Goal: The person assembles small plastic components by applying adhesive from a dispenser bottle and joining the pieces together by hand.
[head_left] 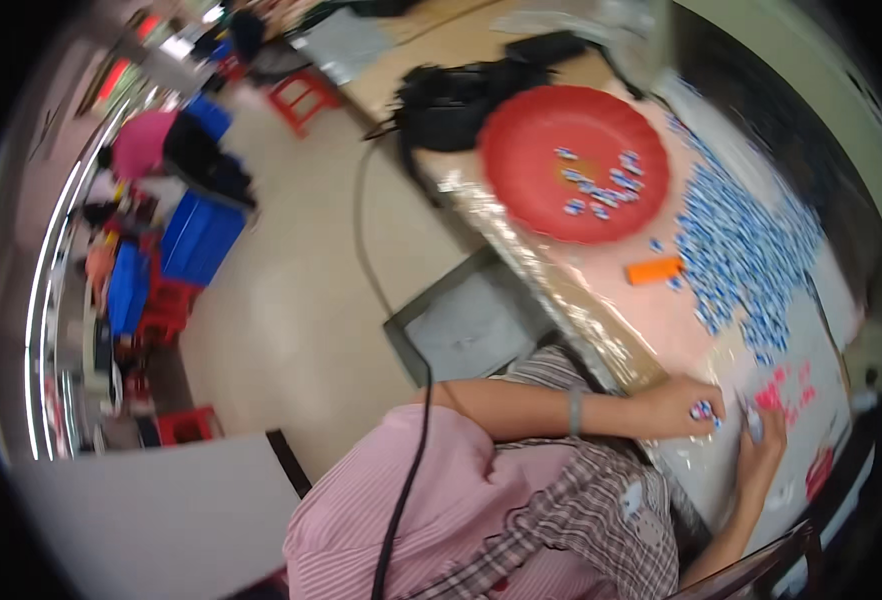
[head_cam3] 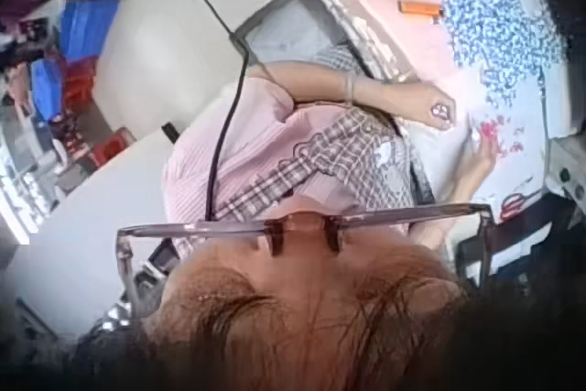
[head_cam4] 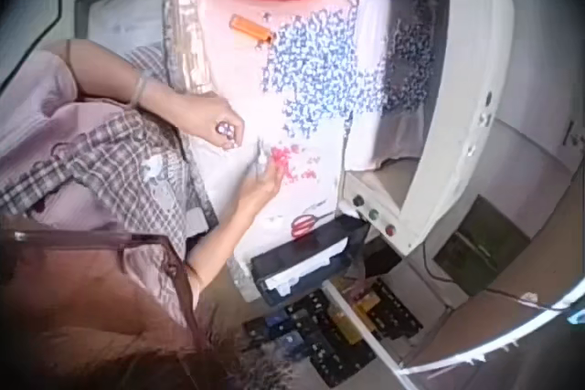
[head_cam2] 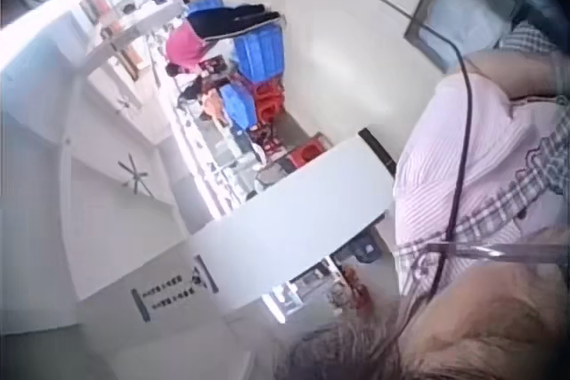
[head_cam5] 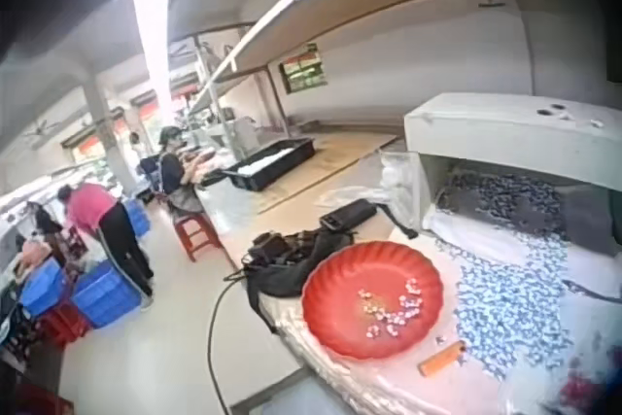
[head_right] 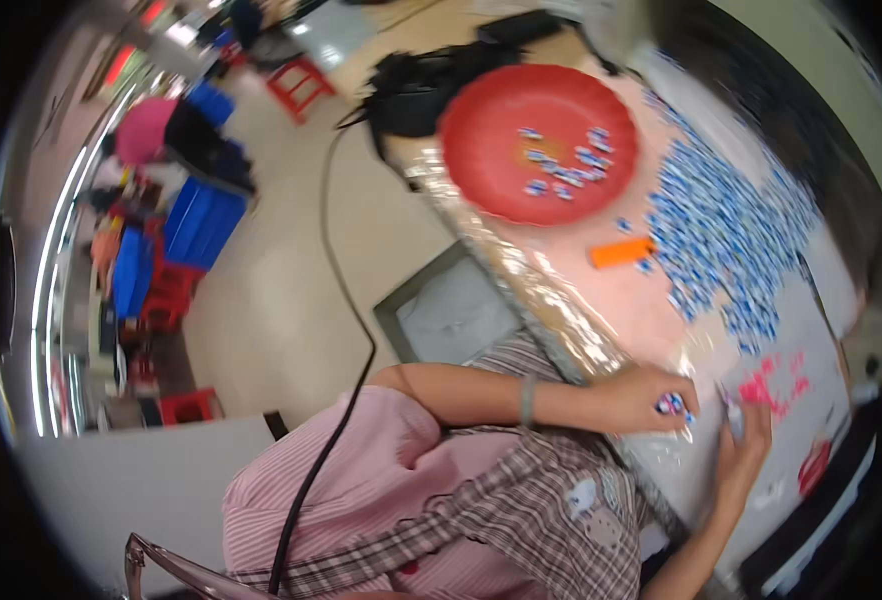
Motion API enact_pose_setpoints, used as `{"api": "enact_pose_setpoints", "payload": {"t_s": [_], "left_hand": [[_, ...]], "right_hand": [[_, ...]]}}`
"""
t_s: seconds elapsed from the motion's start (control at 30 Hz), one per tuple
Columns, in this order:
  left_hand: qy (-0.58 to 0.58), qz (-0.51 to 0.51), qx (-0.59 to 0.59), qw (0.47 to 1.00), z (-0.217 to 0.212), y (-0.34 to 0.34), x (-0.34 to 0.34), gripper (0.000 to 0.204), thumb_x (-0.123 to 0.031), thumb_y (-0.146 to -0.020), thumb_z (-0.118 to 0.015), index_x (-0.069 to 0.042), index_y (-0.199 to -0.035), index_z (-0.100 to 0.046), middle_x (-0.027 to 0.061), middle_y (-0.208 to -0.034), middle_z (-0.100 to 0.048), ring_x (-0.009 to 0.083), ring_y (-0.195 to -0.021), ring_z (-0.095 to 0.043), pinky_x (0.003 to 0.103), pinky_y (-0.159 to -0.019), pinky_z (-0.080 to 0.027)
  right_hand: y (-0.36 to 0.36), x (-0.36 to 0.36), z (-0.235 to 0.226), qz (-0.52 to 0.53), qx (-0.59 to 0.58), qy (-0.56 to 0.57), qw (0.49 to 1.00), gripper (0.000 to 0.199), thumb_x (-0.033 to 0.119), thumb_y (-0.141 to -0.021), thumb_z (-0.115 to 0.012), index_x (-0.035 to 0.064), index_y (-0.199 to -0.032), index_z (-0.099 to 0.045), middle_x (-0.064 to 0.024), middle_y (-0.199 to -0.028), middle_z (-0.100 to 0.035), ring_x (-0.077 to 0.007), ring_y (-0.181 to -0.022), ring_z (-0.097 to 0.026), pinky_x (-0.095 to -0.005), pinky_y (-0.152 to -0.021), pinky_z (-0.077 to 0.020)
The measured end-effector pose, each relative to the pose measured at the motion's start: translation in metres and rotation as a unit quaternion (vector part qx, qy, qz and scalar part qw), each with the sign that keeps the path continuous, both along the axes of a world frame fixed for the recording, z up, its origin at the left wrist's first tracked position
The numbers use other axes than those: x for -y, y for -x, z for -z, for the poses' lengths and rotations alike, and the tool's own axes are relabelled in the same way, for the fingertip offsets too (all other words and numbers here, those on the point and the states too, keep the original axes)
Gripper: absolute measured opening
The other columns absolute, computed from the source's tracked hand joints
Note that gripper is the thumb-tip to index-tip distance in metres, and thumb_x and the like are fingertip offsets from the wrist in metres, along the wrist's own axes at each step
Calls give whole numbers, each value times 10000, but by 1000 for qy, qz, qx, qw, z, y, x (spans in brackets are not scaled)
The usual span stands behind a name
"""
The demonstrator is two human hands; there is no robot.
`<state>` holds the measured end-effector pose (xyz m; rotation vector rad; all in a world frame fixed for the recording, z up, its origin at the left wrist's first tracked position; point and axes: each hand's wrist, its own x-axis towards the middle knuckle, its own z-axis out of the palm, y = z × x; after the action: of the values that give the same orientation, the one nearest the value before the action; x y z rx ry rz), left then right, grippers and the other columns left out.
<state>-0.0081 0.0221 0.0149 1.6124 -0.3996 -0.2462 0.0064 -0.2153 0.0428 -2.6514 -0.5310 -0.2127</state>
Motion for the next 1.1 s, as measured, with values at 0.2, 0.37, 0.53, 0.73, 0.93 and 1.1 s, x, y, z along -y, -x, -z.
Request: {"api": "enact_pose_setpoints", "payload": {"t_s": [0.2,0.37,0.53,0.73,0.93,1.1], "left_hand": [[97,-67,48,992,17,10,13,153,-85,-763,-681,-13,-895,-654,137,-840,-695,257,-770,-671,347,-714,-518],[118,-31,65,990,15,4,8,172,-85,-754,-661,3,-902,-655,136,-814,-690,264,-742,-661,357,-693,-513],[123,-21,80,989,19,1,7,167,-95,-757,-656,8,-888,-657,136,-800,-684,268,-736,-658,362,-685,-512],[132,-37,93,986,23,7,6,181,-86,-740,-652,14,-890,-658,136,-807,-685,267,-737,-659,361,-681,-514],[129,-25,104,986,23,5,9,185,-79,-737,-644,15,-896,-660,136,-816,-689,270,-739,-659,360,-683,-513],[113,-15,87,990,17,6,6,192,-84,-749,-635,14,-914,-653,138,-821,-686,272,-749,-657,360,-694,-511]], "right_hand": [[-12,13,2,-25,-106,-23,994,189,-72,-759,-646,-58,-922,-551,-205,-892,-541,-396,-861,-546,-437,-791,-435],[-17,14,6,-17,-118,-30,992,184,-79,-755,-646,-65,-905,-541,-188,-871,-530,-366,-831,-535,-414,-777,-434],[-9,9,14,-15,-36,-39,998,156,-83,-767,-638,-75,-895,-548,-172,-850,-531,-336,-814,-536,-407,-772,-438],[-9,4,17,-25,-61,-48,997,131,-76,-790,-625,-68,-905,-563,-164,-852,-545,-327,-806,-544,-404,-758,-447],[-4,9,20,-30,-21,-36,999,116,-74,-810,-602,-67,-919,-561,-174,-863,-541,-336,-814,-542,-413,-761,-445],[3,6,13,-35,-55,-65,996,126,-68,-840,-574,-71,-960,-533,-171,-894,-532,-327,-846,-535,-413,-791,-437]]}}
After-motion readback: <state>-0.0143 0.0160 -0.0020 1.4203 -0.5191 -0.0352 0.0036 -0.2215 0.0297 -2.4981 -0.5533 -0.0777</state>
